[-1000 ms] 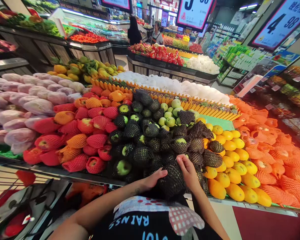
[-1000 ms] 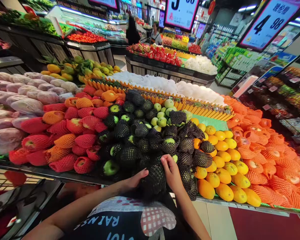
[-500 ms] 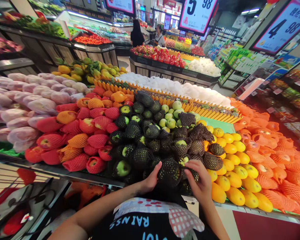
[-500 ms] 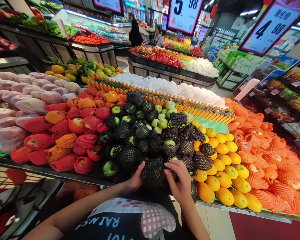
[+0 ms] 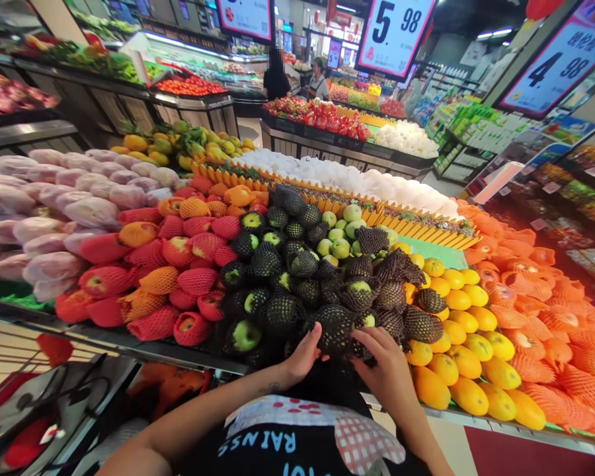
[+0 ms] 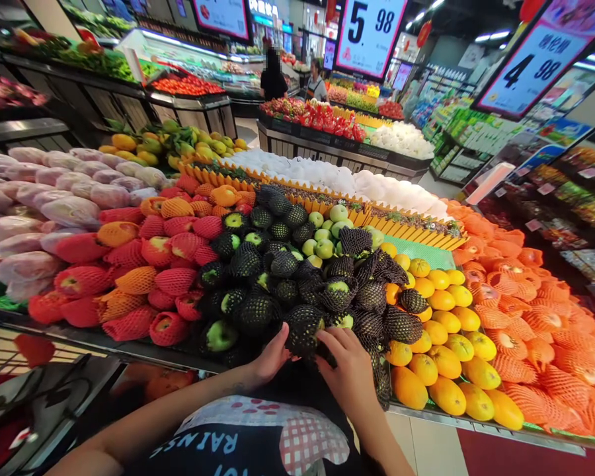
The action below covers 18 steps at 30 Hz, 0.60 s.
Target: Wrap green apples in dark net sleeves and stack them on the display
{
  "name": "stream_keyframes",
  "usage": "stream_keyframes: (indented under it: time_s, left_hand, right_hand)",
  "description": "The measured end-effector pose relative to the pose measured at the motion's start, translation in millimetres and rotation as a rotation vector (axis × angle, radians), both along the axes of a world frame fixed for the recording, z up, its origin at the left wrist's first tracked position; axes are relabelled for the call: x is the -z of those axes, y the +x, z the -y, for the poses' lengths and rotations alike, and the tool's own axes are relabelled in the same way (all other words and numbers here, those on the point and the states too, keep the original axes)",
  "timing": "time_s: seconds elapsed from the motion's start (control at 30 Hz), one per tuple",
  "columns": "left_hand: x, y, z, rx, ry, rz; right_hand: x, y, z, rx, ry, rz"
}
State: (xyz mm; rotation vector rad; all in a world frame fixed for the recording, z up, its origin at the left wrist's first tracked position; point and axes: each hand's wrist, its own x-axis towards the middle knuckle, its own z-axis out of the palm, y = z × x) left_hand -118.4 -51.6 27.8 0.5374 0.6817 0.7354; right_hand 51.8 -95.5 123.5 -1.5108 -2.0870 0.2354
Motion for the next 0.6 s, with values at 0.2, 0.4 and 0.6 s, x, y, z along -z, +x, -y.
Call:
stream_keyframes:
  time_s: [0.2, 0.4, 0.6]
  left_hand:
    - [-4.9, 0, 0, -0.012, 0.038, 0.041]
    - [1.9, -4, 0, -0.121, 0.168, -0.248]
    - [-21.4, -10, -6, -0.141, 0.544, -0.206]
  right_hand:
    - [38.2, -20, 2, 0.036, 0.040, 0.023]
    - [70.0, -18, -4, 0.106, 0.058, -0.027]
    - [78.7, 1, -14, 0.133, 0.183, -0.144]
